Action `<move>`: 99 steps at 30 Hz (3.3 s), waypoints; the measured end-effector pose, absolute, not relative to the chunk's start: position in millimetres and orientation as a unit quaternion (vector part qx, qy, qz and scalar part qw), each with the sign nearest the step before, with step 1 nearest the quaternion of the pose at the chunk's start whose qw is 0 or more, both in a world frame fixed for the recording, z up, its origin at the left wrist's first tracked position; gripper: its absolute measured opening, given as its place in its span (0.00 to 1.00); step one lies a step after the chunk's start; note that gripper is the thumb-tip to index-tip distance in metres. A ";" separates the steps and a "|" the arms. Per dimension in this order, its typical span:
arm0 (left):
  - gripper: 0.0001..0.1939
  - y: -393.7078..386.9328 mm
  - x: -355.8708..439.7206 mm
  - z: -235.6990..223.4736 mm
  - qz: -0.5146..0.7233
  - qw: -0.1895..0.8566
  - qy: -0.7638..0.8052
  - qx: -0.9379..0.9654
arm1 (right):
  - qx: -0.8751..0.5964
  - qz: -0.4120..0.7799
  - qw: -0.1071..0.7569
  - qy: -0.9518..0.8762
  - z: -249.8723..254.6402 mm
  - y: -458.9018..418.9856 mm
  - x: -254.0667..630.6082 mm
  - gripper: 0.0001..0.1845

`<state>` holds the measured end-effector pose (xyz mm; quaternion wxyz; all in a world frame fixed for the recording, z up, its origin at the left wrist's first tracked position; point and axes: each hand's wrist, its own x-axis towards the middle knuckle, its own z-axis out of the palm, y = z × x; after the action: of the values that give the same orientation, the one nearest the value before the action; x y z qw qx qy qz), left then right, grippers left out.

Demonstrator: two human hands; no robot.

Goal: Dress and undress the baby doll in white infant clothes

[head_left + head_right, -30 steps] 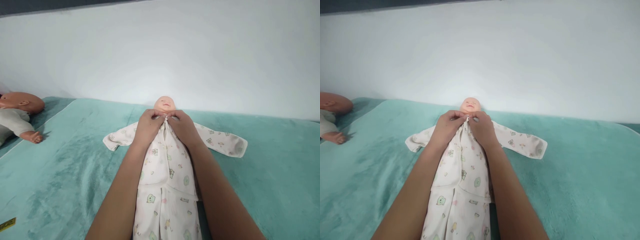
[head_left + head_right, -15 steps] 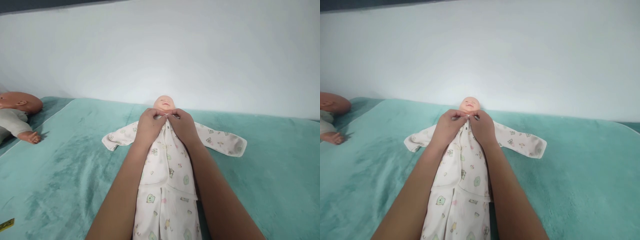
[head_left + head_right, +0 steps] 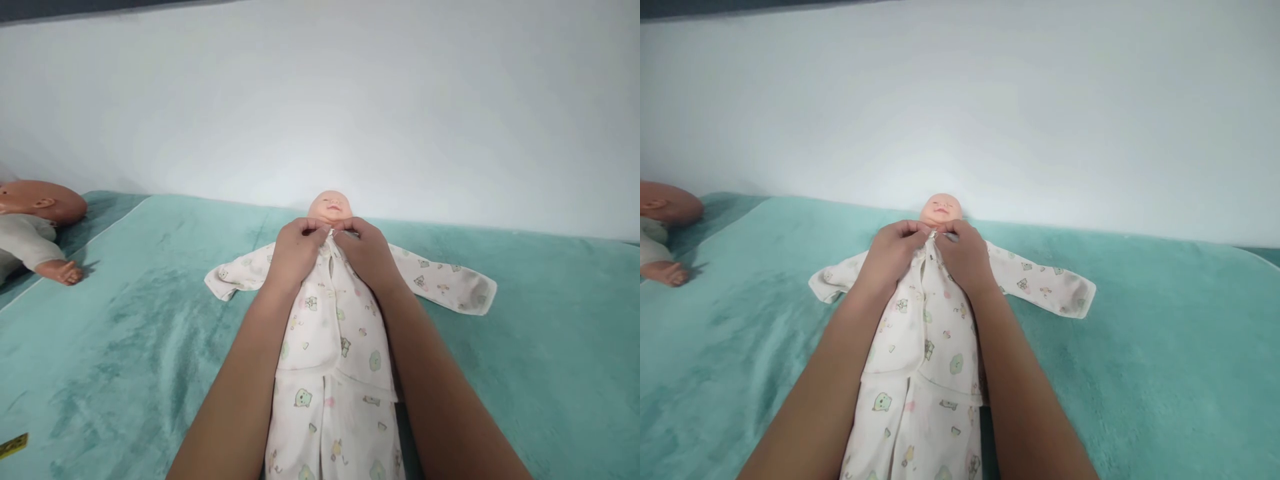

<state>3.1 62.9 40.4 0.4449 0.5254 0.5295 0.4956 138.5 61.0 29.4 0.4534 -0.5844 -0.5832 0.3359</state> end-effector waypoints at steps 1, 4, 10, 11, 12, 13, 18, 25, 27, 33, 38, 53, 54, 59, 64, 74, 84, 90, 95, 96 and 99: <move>0.07 63.2 3.5 40.2 0.496 0.428 0.537 0.531 | -0.585 0.334 0.455 -0.582 29.6 61.3 138.4 0.07; 0.09 63.4 4.3 40.1 0.490 0.402 0.546 0.549 | -0.591 0.324 0.461 -0.577 29.9 62.5 137.8 0.07; 0.13 59.2 4.7 43.2 0.455 0.406 0.534 0.586 | -0.604 0.285 0.471 -0.576 28.5 64.1 137.3 0.07; 0.14 58.7 4.8 43.5 0.450 0.403 0.533 0.592 | -0.606 0.279 0.473 -0.575 28.1 64.1 137.3 0.07; 0.14 58.5 4.9 43.6 0.447 0.398 0.534 0.597 | -0.608 0.273 0.475 -0.574 27.8 64.2 137.3 0.07; 0.14 58.6 5.0 43.5 0.447 0.394 0.534 0.600 | -0.610 0.267 0.477 -0.574 27.4 64.3 137.4 0.07; 0.12 61.5 5.1 40.9 0.459 0.378 0.529 0.605 | -0.609 0.256 0.481 -0.576 26.5 64.6 138.1 0.07; 0.09 62.0 5.4 38.8 0.469 0.356 0.537 0.604 | -0.603 0.281 0.480 -0.572 28.2 63.1 138.6 0.09; 0.09 62.1 5.5 37.7 0.475 0.352 0.532 0.606 | -0.604 0.281 0.482 -0.570 28.4 63.0 138.4 0.09; 0.12 62.2 6.1 37.5 0.474 0.332 0.537 0.614 | -0.586 0.286 0.505 -0.566 26.7 63.5 138.3 0.08; 0.12 61.1 7.5 40.1 0.459 0.316 0.563 0.610 | -0.576 0.301 0.517 -0.556 24.2 64.3 138.1 0.09; 0.10 9.1 -3.5 38.5 0.490 0.308 0.556 0.597 | -0.609 0.240 0.257 -0.710 74.4 2.0 144.3 0.16; 0.11 7.9 -4.9 37.3 0.483 0.302 0.553 0.608 | -0.612 0.228 0.237 -0.719 76.4 -1.1 141.7 0.17; 0.10 12.5 -13.3 33.6 0.465 0.318 0.541 0.624 | -0.625 0.181 0.184 -0.737 75.9 -3.9 131.2 0.21; 0.07 16.4 -18.4 38.7 0.446 0.376 0.526 0.619 | -0.613 0.164 0.190 -0.749 73.1 1.3 135.2 0.16; 0.05 12.9 -15.3 46.1 0.433 0.393 0.539 0.607 | -0.536 0.465 0.315 -0.630 64.0 22.6 159.6 0.09; 0.10 11.5 -1.4 47.7 0.490 0.427 0.534 0.541 | -0.428 0.556 0.414 -0.580 45.5 32.0 161.6 0.05; 0.10 13.8 -0.4 45.9 0.491 0.432 0.535 0.535 | -0.397 0.563 0.407 -0.600 43.6 34.2 164.0 0.05; 0.10 16.7 -4.9 44.5 0.493 0.445 0.513 0.544 | -0.386 0.574 0.407 -0.596 38.8 37.8 167.2 0.12; 0.11 16.7 -5.7 44.9 0.492 0.445 0.508 0.550 | -0.391 0.572 0.404 -0.597 38.3 38.2 167.6 0.12; 0.13 15.6 -7.3 47.1 0.473 0.448 0.507 0.565 | -0.422 0.549 0.390 -0.607 38.9 37.3 167.0 0.10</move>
<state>-7.3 15.6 47.1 0.4479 0.5645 0.5074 0.4725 167.0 37.3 38.9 0.3902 -0.4223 -0.6070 0.5486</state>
